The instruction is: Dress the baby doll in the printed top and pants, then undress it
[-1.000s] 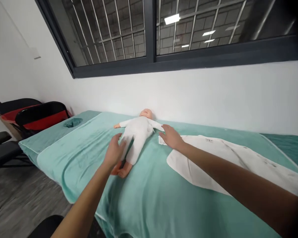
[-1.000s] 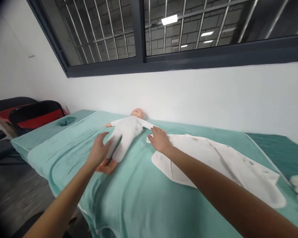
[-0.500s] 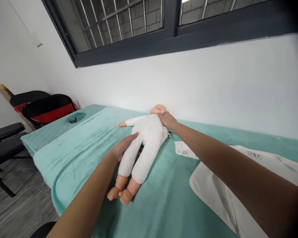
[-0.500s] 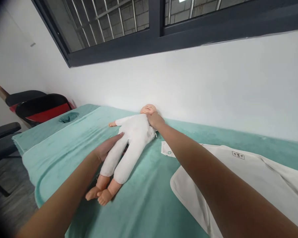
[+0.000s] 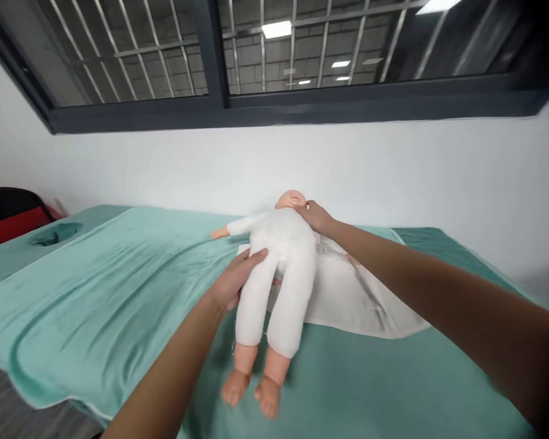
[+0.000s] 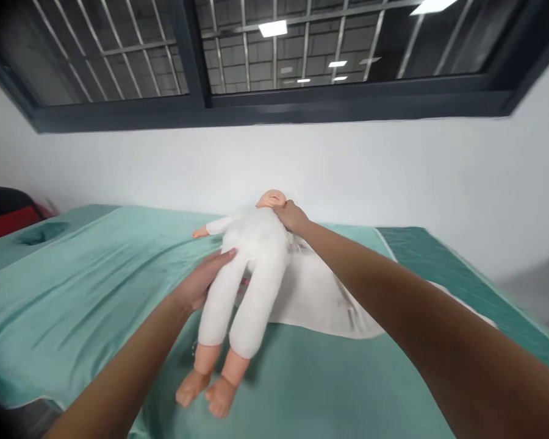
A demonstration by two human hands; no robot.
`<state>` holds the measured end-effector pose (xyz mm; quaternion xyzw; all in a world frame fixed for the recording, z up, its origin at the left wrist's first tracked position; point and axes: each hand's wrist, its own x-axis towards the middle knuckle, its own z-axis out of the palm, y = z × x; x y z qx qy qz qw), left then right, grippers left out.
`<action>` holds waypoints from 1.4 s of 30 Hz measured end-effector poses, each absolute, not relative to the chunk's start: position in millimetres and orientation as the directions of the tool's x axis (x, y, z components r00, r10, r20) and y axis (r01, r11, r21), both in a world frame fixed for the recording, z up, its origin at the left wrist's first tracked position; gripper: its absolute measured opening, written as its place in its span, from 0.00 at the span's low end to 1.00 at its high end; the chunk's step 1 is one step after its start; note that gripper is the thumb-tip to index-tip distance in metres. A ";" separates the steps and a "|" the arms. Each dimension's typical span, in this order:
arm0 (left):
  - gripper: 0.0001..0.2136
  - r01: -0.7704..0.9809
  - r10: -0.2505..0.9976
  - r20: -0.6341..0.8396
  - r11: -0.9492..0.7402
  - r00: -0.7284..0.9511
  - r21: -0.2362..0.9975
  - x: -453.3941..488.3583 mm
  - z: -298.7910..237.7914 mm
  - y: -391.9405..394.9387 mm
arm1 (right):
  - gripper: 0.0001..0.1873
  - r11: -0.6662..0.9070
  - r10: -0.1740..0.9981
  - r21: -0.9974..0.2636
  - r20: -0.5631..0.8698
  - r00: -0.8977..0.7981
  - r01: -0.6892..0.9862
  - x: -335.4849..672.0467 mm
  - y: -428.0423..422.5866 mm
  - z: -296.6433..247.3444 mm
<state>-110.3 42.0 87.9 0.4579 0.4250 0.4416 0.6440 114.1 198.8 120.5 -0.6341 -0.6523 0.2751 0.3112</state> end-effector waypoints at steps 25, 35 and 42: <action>0.17 0.643 0.957 0.231 -0.066 -0.175 0.763 16.5 13.8 85.8 | 0.21 0.442 0.878 -0.042 0.227 -0.422 0.896 195.2 184.8 108.4; 0.13 0.908 0.962 0.273 -0.137 0.027 0.395 9.7 3.8 101.8 | 0.20 0.651 0.755 -0.031 -0.075 -0.652 0.758 79.1 205.1 72.1; 0.12 0.951 0.854 0.517 -0.202 0.054 0.234 0.3 1.5 104.7 | 0.17 0.579 0.808 -0.144 -0.029 -0.588 0.803 100.9 210.6 75.2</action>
